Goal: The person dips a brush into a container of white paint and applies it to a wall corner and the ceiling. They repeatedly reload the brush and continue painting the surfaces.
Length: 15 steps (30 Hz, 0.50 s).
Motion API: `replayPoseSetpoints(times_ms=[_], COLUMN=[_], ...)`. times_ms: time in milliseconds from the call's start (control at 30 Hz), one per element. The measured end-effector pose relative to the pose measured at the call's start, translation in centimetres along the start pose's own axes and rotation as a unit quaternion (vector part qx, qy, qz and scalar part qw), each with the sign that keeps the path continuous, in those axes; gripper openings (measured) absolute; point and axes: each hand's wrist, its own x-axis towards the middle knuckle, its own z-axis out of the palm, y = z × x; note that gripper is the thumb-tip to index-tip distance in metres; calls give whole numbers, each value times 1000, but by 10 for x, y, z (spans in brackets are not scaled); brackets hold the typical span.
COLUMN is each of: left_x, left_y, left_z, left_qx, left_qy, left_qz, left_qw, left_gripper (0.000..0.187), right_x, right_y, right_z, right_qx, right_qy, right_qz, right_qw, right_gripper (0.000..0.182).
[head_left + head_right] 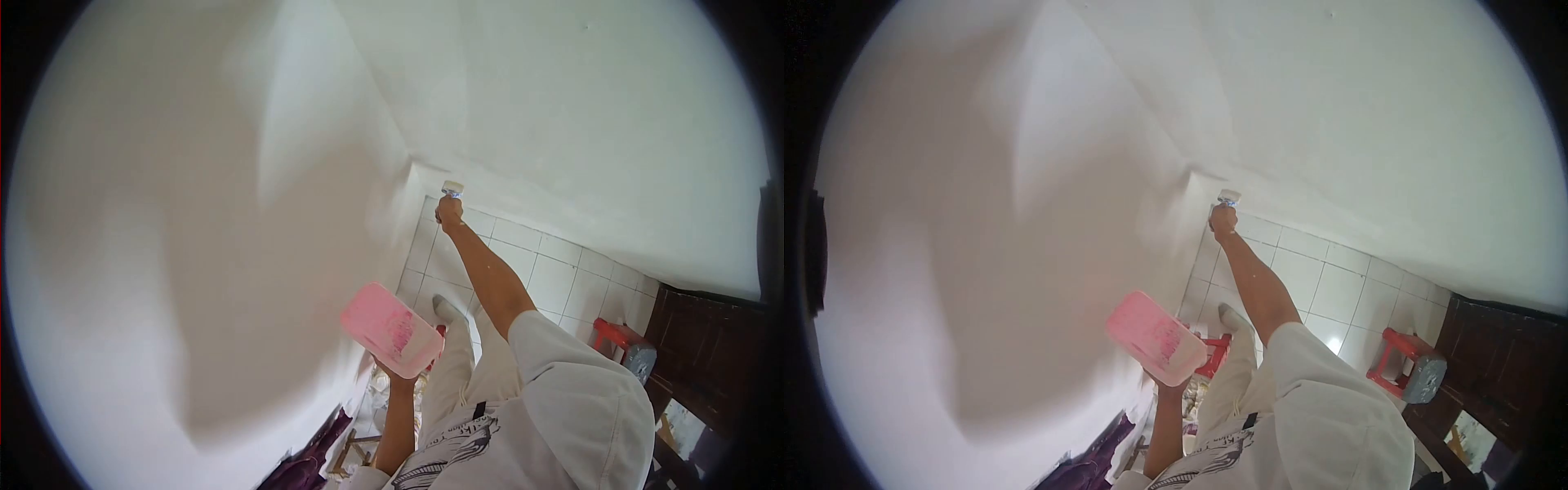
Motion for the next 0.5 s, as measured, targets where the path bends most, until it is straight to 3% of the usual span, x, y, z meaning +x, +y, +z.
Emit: replayPoseSetpoints(times_ms=[33, 100, 167, 200, 267, 300, 367, 400, 500], left_x=[4, 9, 6, 4, 0, -1, -1, -1, 2], left_y=[-1, -7, -6, -4, 1, 3, 6, 6, 3], left_z=[-13, -25, -19, -15, -7, -5, -5, -7, -21], left_qx=[1, 173, 242, 236, 104, 59, 11, 0, -12], left_qy=[-4, 22, 35, 32, 12, 7, 2, 2, 5], left_qz=[-1, 113, 160, 159, 64, 34, -7, -20, -43], left_qw=[1000, 978, 956, 958, 992, 998, 1000, 1000, 999], left_gripper=[68, 69, 70, 70, 70, 71, 71, 71, 72], right_x=[-3, -13, -32, -41, -58, -58, -51, -23, 10], right_y=[-1, -59, -125, -141, -158, -156, -136, -81, 42], right_z=[-5, -62, -121, -141, -159, -155, -133, -88, 4], right_qx=[31, 47, 219, 217, 286, 284, 305, 218, 284], right_qy=[-64, -103, -65, -65, -4, -9, -18, -25, -216], right_qz=[90, 56, -37, -37, -189, -189, -109, -78, 234], right_qw=[993, 992, 973, 973, 939, 940, 946, 973, 905], right_gripper=[52, 43, 45, 45, 52, 52, 48, 47, 57])
